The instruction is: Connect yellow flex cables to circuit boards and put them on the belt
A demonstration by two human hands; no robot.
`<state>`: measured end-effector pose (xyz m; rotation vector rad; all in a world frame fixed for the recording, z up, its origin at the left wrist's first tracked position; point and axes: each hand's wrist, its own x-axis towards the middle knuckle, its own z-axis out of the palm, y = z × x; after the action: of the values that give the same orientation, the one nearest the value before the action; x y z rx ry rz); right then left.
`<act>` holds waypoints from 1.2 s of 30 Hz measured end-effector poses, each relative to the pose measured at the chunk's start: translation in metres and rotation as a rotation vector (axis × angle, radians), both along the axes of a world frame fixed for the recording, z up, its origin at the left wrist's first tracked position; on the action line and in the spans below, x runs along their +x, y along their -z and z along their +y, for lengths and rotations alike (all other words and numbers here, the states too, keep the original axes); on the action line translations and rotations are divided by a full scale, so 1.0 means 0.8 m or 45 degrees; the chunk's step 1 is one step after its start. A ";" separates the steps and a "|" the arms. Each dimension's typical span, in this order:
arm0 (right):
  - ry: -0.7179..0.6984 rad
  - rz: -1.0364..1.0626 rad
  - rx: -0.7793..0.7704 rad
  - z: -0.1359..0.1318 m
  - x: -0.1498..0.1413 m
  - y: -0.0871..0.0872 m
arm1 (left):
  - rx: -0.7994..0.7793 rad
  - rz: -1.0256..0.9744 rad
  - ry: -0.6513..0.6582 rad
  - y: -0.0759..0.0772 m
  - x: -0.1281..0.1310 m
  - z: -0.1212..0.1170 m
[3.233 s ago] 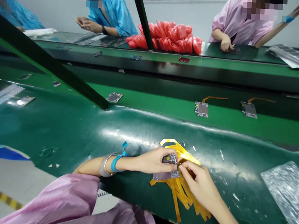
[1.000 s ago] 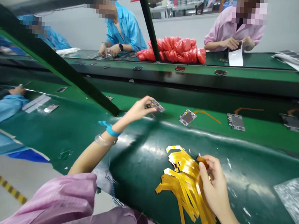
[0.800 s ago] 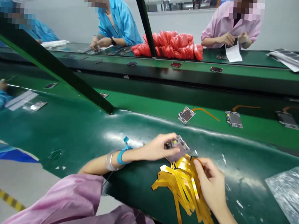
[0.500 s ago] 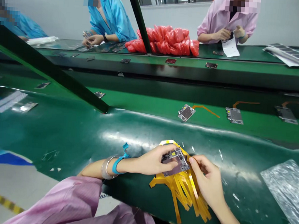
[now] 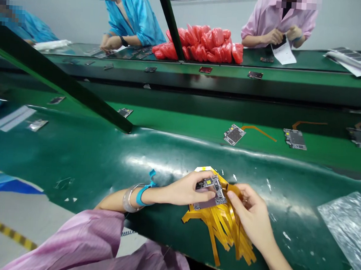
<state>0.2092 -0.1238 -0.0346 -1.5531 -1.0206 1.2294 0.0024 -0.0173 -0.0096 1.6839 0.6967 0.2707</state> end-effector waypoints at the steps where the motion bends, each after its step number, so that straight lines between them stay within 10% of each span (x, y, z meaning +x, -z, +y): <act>1: 0.032 0.007 -0.008 0.000 -0.001 0.002 | 0.002 0.007 -0.008 0.000 0.000 0.000; 14: -0.015 -0.379 0.118 -0.012 -0.011 0.022 | 0.112 0.090 -0.059 0.003 0.002 -0.017; 21: -0.118 0.068 -0.053 -0.009 -0.009 0.009 | -0.086 0.107 -0.067 0.007 0.002 0.007; 36: -0.320 -0.198 -0.107 -0.005 -0.004 -0.008 | -0.171 0.133 0.055 0.001 -0.001 0.010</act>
<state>0.2063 -0.1281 -0.0282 -1.6426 -1.3111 1.3518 0.0012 -0.0095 -0.0106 1.5913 0.7385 0.1037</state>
